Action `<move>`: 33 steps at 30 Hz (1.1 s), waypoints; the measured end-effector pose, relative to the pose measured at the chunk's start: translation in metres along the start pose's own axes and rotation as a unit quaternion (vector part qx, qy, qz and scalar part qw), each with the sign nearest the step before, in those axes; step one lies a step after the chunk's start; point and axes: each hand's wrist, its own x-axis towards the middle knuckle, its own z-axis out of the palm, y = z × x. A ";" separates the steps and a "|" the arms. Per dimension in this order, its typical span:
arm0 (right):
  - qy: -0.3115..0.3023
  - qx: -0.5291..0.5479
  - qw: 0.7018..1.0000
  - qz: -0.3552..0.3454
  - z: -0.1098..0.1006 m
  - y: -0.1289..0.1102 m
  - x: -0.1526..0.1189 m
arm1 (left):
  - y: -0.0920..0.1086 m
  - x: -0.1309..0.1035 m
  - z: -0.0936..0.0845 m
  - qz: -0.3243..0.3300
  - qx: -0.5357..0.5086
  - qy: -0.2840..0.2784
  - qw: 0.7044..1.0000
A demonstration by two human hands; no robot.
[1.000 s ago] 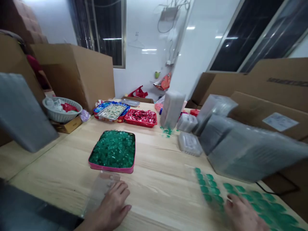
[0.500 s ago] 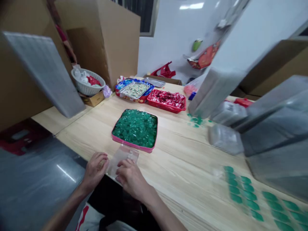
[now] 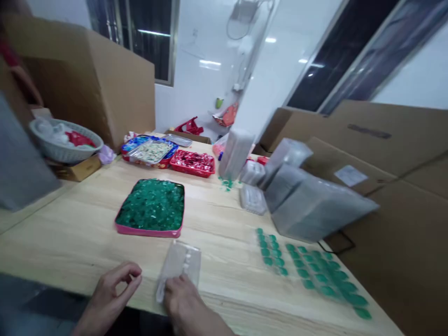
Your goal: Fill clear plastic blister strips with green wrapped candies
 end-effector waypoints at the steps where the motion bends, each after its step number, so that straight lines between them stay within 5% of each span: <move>1: 0.024 0.006 0.999 0.029 -0.010 0.016 -0.008 | 0.005 0.007 0.014 -0.011 -0.039 -0.028 0.999; 3: 0.089 0.033 0.992 0.078 -0.034 0.049 -0.020 | 0.016 0.022 0.045 -0.064 -0.146 -0.075 0.984; 7: 0.217 0.174 0.954 0.114 -0.082 0.105 -0.023 | 0.042 0.066 0.111 -0.190 -0.365 -0.089 0.907; 12: 0.266 0.312 0.907 0.094 -0.104 0.147 -0.006 | 0.060 0.128 0.157 -0.175 -0.476 -0.087 0.857; 21: 0.229 0.442 0.863 0.086 -0.103 0.192 0.007 | 0.055 0.168 0.166 -0.118 -0.455 -0.125 0.874; 33: 0.202 0.439 0.875 0.033 -0.107 0.201 0.017 | 0.054 0.178 0.157 -0.081 -0.461 -0.142 0.872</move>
